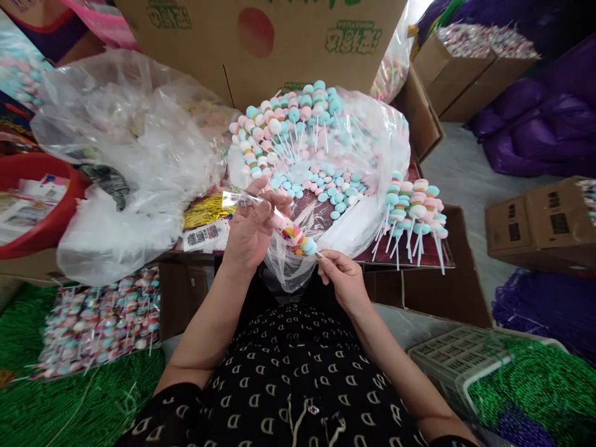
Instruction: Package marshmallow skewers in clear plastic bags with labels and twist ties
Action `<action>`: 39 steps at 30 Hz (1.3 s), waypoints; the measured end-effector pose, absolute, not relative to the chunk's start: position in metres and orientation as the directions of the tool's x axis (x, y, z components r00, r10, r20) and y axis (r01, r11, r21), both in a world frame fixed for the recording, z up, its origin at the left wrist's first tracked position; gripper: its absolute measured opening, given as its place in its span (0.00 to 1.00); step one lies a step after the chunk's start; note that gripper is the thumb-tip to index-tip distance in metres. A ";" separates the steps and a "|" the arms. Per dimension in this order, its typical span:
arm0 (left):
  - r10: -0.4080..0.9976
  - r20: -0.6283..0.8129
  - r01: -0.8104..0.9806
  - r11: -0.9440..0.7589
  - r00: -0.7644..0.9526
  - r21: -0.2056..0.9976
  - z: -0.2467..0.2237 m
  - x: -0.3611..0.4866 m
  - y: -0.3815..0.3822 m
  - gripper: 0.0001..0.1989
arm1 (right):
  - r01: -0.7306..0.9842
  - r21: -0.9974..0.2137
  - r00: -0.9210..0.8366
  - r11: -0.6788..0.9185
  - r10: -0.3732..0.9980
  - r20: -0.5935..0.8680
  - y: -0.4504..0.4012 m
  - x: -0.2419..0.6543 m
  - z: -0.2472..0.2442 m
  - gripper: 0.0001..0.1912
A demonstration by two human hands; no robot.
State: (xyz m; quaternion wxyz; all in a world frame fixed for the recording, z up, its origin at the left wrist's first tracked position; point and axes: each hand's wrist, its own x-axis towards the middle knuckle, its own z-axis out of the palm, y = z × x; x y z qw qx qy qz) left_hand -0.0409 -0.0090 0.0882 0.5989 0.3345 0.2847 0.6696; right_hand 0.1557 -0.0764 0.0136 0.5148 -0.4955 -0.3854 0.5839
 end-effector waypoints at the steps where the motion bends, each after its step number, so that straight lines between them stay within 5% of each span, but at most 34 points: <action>1: 0.991 0.100 -0.609 -0.132 -0.086 0.782 0.087 -0.039 -0.008 0.20 | -0.209 -0.964 0.034 -0.164 0.984 -0.175 -0.077 0.155 0.013 0.16; 19: 0.999 -0.007 -0.561 -0.017 -0.040 0.828 0.077 -0.016 -0.022 0.20 | -0.080 -0.984 -0.100 -0.162 0.983 -0.154 -0.085 0.147 0.008 0.25; 29: 0.996 -0.068 -0.568 0.085 0.052 0.818 0.070 -0.017 -0.030 0.28 | -0.221 -0.955 -0.066 -0.196 0.980 -0.186 -0.085 0.136 0.001 0.22; 33: 0.998 -0.059 -0.607 0.051 0.008 0.793 0.069 -0.025 -0.023 0.28 | -0.107 -0.982 -0.048 -0.157 0.987 -0.153 -0.082 0.140 0.002 0.20; 39: 0.973 -0.207 -0.660 0.089 -0.103 0.746 0.059 -0.030 -0.011 0.17 | 0.149 -0.989 0.033 0.013 0.999 0.018 -0.077 0.143 0.005 0.14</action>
